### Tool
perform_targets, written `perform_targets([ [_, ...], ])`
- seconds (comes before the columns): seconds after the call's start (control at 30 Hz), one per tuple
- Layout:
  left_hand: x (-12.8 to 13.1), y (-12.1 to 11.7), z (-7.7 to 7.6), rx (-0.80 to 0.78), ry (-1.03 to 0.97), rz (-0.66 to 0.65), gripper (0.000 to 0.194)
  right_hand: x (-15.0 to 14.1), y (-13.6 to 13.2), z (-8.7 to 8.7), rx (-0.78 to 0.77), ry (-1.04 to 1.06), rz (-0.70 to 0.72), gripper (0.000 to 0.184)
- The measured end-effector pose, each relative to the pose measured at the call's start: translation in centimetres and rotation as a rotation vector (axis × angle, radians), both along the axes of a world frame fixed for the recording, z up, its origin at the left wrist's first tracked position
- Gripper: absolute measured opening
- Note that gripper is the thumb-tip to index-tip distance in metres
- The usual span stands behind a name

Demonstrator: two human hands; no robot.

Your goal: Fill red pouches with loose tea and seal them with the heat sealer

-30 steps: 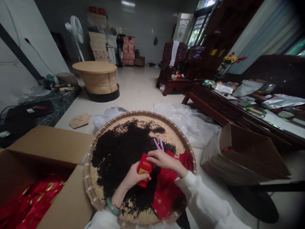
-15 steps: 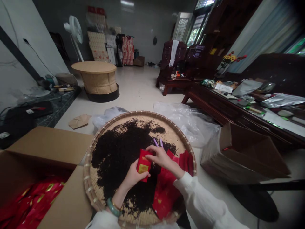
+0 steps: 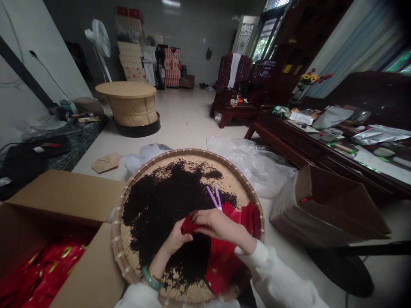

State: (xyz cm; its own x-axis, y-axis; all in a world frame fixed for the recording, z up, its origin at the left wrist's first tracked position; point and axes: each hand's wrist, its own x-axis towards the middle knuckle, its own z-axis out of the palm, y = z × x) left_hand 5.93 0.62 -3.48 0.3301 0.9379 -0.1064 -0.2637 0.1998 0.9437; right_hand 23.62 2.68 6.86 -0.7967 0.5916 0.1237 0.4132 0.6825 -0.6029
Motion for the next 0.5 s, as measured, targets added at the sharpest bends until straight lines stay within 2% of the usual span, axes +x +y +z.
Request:
perform_targets([
  [0.13, -0.6, -0.3, -0.4, 0.082, 0.028, -0.004, 0.083, -0.6, -1.5, 1.3, 0.254, -0.245, 0.031, 0.023],
  [0.23, -1.0, -0.4, 0.1, 0.212, 0.025, -0.062, 0.086, -0.6, -2.7, 2.4, 0.396, -0.211, 0.079, 0.025],
  [0.37, -1.5, -0.4, 1.2, 0.321, 0.005, -0.114, 0.083, -0.1, -4.1, 3.6, 0.419, -0.097, 0.037, 0.022],
  [0.5, -1.4, -0.6, 1.3, 0.240, 0.008, -0.097, 0.087, -0.1, -4.4, 3.8, 0.340, -0.134, 0.060, 0.025],
])
